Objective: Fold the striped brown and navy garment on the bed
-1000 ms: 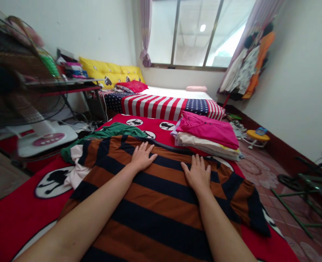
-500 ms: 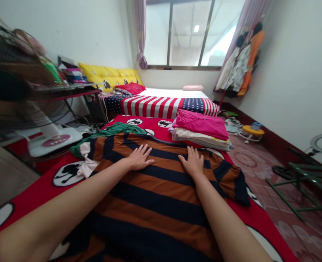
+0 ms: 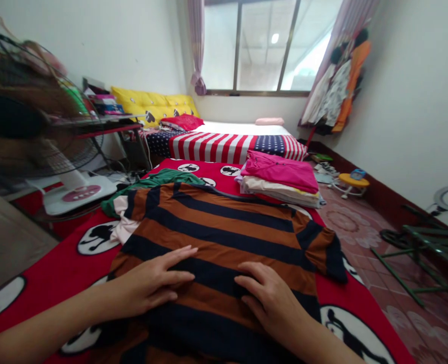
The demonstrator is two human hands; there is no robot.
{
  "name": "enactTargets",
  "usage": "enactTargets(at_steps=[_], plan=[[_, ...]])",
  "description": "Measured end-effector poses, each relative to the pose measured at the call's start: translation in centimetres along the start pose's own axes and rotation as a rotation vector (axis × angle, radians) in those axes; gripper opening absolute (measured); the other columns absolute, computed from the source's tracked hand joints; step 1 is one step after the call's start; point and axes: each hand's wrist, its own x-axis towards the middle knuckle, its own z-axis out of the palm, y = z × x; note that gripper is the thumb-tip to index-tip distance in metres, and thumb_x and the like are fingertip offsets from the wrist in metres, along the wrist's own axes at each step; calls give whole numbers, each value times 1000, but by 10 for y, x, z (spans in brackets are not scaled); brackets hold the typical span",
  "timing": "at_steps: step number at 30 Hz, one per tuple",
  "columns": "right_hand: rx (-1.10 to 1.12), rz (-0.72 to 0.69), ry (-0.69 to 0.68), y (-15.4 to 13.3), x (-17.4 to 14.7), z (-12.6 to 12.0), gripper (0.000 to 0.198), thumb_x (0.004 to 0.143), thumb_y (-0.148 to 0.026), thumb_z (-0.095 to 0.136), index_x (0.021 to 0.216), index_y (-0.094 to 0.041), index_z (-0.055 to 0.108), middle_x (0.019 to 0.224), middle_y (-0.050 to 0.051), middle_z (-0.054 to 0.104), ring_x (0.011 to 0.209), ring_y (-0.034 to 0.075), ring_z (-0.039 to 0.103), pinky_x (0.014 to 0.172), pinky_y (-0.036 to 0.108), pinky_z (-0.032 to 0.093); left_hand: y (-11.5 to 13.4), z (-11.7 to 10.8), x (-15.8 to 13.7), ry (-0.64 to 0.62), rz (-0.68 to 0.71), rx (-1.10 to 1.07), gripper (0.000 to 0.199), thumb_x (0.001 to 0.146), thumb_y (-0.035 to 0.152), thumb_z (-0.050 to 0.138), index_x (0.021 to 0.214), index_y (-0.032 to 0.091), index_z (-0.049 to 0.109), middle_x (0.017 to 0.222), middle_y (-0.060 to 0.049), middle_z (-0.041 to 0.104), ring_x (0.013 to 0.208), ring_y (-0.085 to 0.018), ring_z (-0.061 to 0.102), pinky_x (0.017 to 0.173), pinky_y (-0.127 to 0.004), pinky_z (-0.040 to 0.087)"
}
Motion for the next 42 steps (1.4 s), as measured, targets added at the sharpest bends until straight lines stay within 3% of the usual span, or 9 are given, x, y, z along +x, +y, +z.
enactTargets(at_steps=[4,8,12,15,19,23,27,31,42], plan=[[-177,57,100,21,-25,-3,32,89,-29,53,121,-29,60,127,8,59,116,23,56,95,39,50,11,-4,-4,16,4,-52,36,88,33,55,123,35,59,142,-2,47,127,-21,47,105,-34,40],[-353,214,128,53,-41,-8,57,85,-47,55,137,-23,48,144,11,43,125,30,49,100,48,46,-12,-1,3,80,-50,-26,46,89,36,53,134,30,50,146,-5,41,131,-23,42,108,-36,36],[-367,373,75,54,-28,-22,37,84,-47,53,108,-25,69,125,9,62,105,30,64,89,46,53,-35,1,17,146,-78,31,41,89,35,52,129,27,55,145,-7,44,130,-22,43,107,-35,36],[-259,324,89,40,5,-28,28,84,-39,53,100,-25,71,124,8,62,106,27,63,92,43,52,-53,-7,29,251,-132,72,34,88,35,51,119,27,62,138,-6,51,123,-21,50,103,-33,40],[-86,253,117,32,45,-8,26,84,-31,55,104,-22,68,129,10,58,114,25,57,98,40,47,-98,-37,26,591,-357,172,29,87,30,46,109,21,64,120,-7,61,110,-21,58,98,-31,43],[-70,265,265,36,59,17,14,83,-28,55,91,-21,64,119,10,60,113,26,54,96,43,45,-152,-70,1,824,-816,309,34,78,35,55,105,16,61,105,-12,65,98,-26,62,86,-33,46],[-58,261,313,40,58,25,10,84,-30,55,88,-22,60,116,9,60,109,26,53,95,44,44,-180,-80,-14,756,-1056,29,40,59,53,70,76,18,65,69,-6,66,77,-27,63,63,-28,45],[-38,260,300,41,56,23,11,86,-31,54,91,-22,59,117,8,58,111,26,51,96,43,43,-186,-73,-11,742,-986,-268,30,46,45,76,53,18,63,50,-2,60,58,-20,57,51,-24,36],[7,260,317,40,55,22,11,85,-29,54,91,-23,61,118,8,59,111,25,53,96,43,43,-168,-90,9,1000,-991,-832,16,61,26,66,65,16,54,57,1,59,51,-13,56,50,-24,45]])
